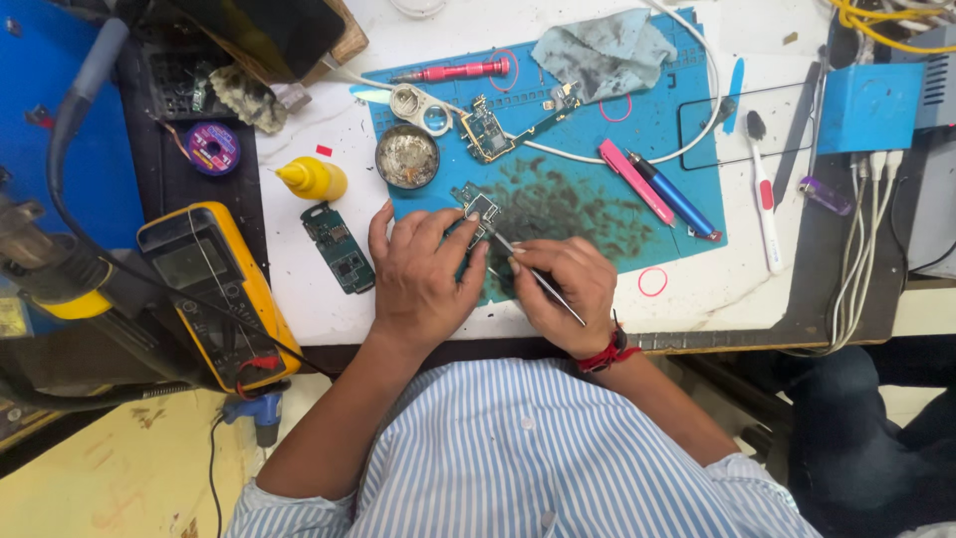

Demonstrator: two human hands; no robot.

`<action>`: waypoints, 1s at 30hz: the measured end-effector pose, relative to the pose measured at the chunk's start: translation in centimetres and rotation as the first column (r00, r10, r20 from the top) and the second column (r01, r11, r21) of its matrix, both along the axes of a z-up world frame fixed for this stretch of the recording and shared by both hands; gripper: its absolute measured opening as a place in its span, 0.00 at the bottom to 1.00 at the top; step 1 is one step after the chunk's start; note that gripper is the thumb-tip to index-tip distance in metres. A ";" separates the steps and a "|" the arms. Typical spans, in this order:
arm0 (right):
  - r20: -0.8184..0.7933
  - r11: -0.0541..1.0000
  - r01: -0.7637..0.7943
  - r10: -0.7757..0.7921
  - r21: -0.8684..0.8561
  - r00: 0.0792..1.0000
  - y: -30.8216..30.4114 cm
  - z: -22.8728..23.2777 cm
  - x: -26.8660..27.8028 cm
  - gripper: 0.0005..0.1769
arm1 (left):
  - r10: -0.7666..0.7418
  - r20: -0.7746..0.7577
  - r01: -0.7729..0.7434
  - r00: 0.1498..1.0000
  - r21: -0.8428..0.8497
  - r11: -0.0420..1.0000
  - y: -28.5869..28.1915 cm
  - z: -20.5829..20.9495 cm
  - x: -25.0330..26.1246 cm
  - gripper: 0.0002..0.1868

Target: The person uses tweezers to manipulate small components on a circuit board. They apply a yellow liquid from a bottle onto the board and continue to adjust components with the tweezers.

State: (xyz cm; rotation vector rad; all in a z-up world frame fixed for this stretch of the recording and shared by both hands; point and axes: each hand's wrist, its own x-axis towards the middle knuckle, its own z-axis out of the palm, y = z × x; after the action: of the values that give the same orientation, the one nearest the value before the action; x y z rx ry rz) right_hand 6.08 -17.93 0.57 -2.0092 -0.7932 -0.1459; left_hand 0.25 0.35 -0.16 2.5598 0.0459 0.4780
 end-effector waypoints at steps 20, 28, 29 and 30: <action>0.003 1.000 0.021 -0.021 -0.001 1.000 0.0 -0.3 0.3 0.09 | 0.002 0.009 -0.002 1.000 0.003 1.000 0.0 -0.1 0.3 0.15; 0.000 0.995 0.103 -0.103 -0.008 0.995 0.3 -0.3 0.3 0.09 | -0.005 -0.007 0.005 1.000 -0.003 1.000 0.1 0.0 0.2 0.15; 0.009 0.997 0.071 -0.071 -0.003 0.997 0.3 -0.3 0.3 0.09 | -0.001 -0.004 0.001 1.000 0.000 1.000 0.1 0.0 0.3 0.15; 0.018 0.999 0.038 -0.038 0.001 0.999 0.2 -0.2 0.4 0.09 | 0.002 0.000 -0.002 1.000 0.003 1.000 0.1 0.0 0.3 0.14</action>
State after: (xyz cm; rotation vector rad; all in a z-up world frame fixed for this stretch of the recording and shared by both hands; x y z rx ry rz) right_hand 6.50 -17.74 0.34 -2.0258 -0.7663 -0.1859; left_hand 0.59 0.46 -0.18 2.5632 0.0481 0.4792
